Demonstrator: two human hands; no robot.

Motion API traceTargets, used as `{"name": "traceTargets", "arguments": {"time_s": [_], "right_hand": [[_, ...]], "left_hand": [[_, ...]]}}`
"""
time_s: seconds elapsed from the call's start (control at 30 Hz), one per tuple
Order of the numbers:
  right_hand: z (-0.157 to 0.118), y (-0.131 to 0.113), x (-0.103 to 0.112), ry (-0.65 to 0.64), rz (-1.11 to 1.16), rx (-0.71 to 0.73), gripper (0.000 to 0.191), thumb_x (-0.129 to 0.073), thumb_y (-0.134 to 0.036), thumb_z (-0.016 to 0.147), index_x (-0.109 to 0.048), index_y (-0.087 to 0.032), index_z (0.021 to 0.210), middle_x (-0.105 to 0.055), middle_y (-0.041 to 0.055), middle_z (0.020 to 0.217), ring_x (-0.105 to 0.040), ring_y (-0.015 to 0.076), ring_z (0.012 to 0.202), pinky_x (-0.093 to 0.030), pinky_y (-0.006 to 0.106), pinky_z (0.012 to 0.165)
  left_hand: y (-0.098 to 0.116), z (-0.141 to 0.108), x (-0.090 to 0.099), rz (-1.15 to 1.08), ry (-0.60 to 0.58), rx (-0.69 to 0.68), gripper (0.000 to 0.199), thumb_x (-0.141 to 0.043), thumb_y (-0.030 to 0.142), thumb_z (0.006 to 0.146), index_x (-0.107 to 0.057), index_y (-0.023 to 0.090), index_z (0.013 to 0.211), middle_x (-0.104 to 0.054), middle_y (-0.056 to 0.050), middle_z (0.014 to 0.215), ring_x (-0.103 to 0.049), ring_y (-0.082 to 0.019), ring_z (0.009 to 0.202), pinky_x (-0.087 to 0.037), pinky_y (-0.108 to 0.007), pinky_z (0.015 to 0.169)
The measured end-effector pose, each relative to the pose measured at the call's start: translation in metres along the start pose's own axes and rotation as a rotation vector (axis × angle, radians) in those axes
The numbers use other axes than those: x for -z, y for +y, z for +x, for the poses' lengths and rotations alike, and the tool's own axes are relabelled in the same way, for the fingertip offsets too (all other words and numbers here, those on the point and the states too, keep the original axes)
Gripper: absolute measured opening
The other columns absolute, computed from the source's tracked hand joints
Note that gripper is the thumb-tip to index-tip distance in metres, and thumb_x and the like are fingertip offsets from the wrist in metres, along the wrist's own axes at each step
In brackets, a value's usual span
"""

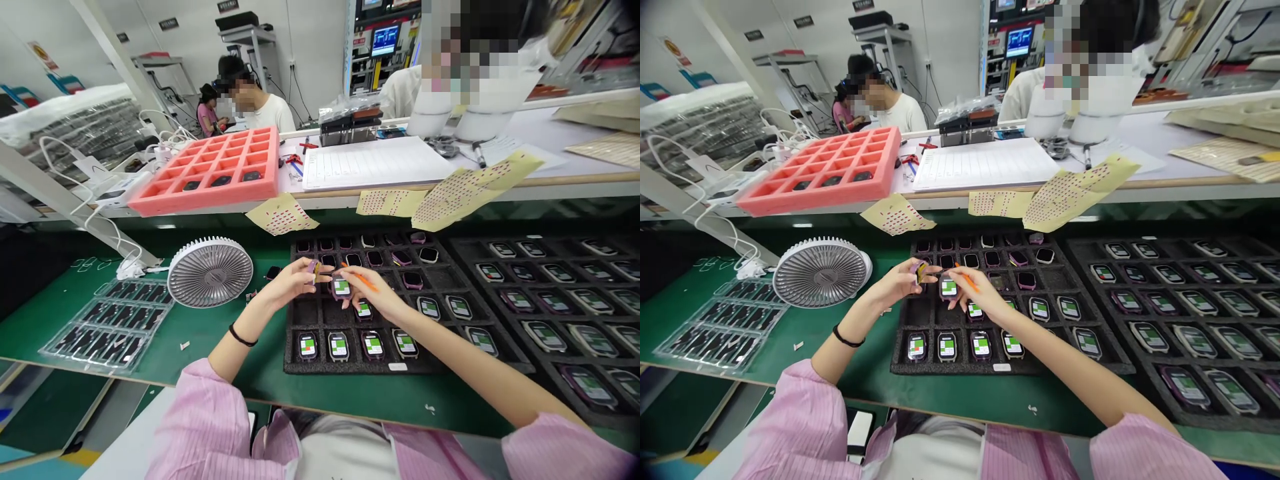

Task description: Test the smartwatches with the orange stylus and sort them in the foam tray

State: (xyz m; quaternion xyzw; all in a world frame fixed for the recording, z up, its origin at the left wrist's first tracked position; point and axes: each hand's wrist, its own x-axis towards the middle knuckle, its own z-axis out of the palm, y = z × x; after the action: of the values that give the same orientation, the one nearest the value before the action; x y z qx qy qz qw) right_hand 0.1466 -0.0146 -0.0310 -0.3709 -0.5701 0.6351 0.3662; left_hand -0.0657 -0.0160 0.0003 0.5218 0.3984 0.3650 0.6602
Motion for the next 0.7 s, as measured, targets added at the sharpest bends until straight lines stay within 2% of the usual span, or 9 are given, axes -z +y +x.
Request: {"name": "traceTargets", "arguments": {"time_s": [0.1,0.2,0.33,0.4,0.5,0.6,0.7], "right_hand": [[-0.005,-0.024,0.016,0.02,0.176,-0.009,0.036,-0.071,-0.039,0.076,-0.061,-0.02,0.104,-0.065,0.0004,0.076,-0.071,0.018,0.059,-0.045,0.021,0.037],[-0.008,-0.037,0.029,0.035,0.176,0.029,0.043,-0.079,-0.028,0.067,-0.061,-0.021,0.106,-0.066,0.0022,0.091,-0.071,0.0173,0.063,-0.046,0.02,0.038],[-0.007,-0.035,0.042,0.152,0.142,0.073,0.038,-0.078,-0.033,0.069,-0.063,-0.019,0.101,-0.064,0.0005,0.081,-0.067,0.0144,0.053,-0.039,0.018,0.033],[-0.007,-0.032,0.045,0.202,0.12,0.082,0.033,-0.073,-0.039,0.074,-0.063,-0.018,0.098,-0.062,-0.001,0.073,-0.065,0.0135,0.049,-0.038,0.019,0.033],[-0.008,-0.032,0.047,0.18,0.105,0.07,0.032,-0.067,-0.042,0.079,-0.063,-0.018,0.1,-0.061,-0.0005,0.068,-0.067,0.0154,0.053,-0.042,0.02,0.037],[-0.01,-0.036,0.048,0.105,0.108,0.068,0.033,-0.068,-0.039,0.079,-0.062,-0.019,0.104,-0.065,0.0031,0.081,-0.069,0.017,0.061,-0.045,0.021,0.041],[-0.012,-0.038,0.047,0.061,0.104,0.067,0.033,-0.07,-0.036,0.079,-0.061,-0.02,0.106,-0.066,0.0052,0.092,-0.07,0.0174,0.065,-0.047,0.023,0.044]], "left_hand": [[0.015,0.015,-0.022,-0.141,0.014,-0.046,0.043,-0.076,0.033,0.063,-0.052,0.019,0.096,-0.068,-0.013,0.108,-0.065,-0.014,0.076,-0.037,-0.019,0.052],[0.021,0.027,-0.039,-0.065,0.075,-0.11,0.057,-0.08,0.026,0.06,-0.052,0.018,0.108,-0.069,-0.009,0.099,-0.06,-0.009,0.067,-0.037,-0.018,0.05],[0.022,0.034,-0.048,0.106,0.112,-0.176,0.065,-0.079,0.026,0.063,-0.051,0.018,0.121,-0.064,-0.008,0.105,-0.062,-0.011,0.072,-0.042,-0.018,0.051],[0.02,0.034,-0.049,0.151,0.097,-0.164,0.062,-0.075,0.032,0.069,-0.05,0.019,0.125,-0.063,-0.009,0.109,-0.064,-0.013,0.075,-0.042,-0.018,0.048],[0.018,0.035,-0.049,0.191,0.092,-0.155,0.055,-0.071,0.035,0.075,-0.051,0.02,0.125,-0.062,-0.01,0.113,-0.067,-0.014,0.075,-0.041,-0.016,0.045],[0.016,0.037,-0.048,0.227,0.127,-0.177,0.044,-0.066,0.033,0.08,-0.055,0.018,0.12,-0.064,-0.009,0.109,-0.066,-0.011,0.069,-0.039,-0.014,0.044],[0.013,0.04,-0.046,0.237,0.198,-0.192,0.034,-0.054,0.036,0.089,-0.058,0.017,0.117,-0.065,-0.007,0.1,-0.065,-0.01,0.064,-0.038,-0.015,0.042]]}}
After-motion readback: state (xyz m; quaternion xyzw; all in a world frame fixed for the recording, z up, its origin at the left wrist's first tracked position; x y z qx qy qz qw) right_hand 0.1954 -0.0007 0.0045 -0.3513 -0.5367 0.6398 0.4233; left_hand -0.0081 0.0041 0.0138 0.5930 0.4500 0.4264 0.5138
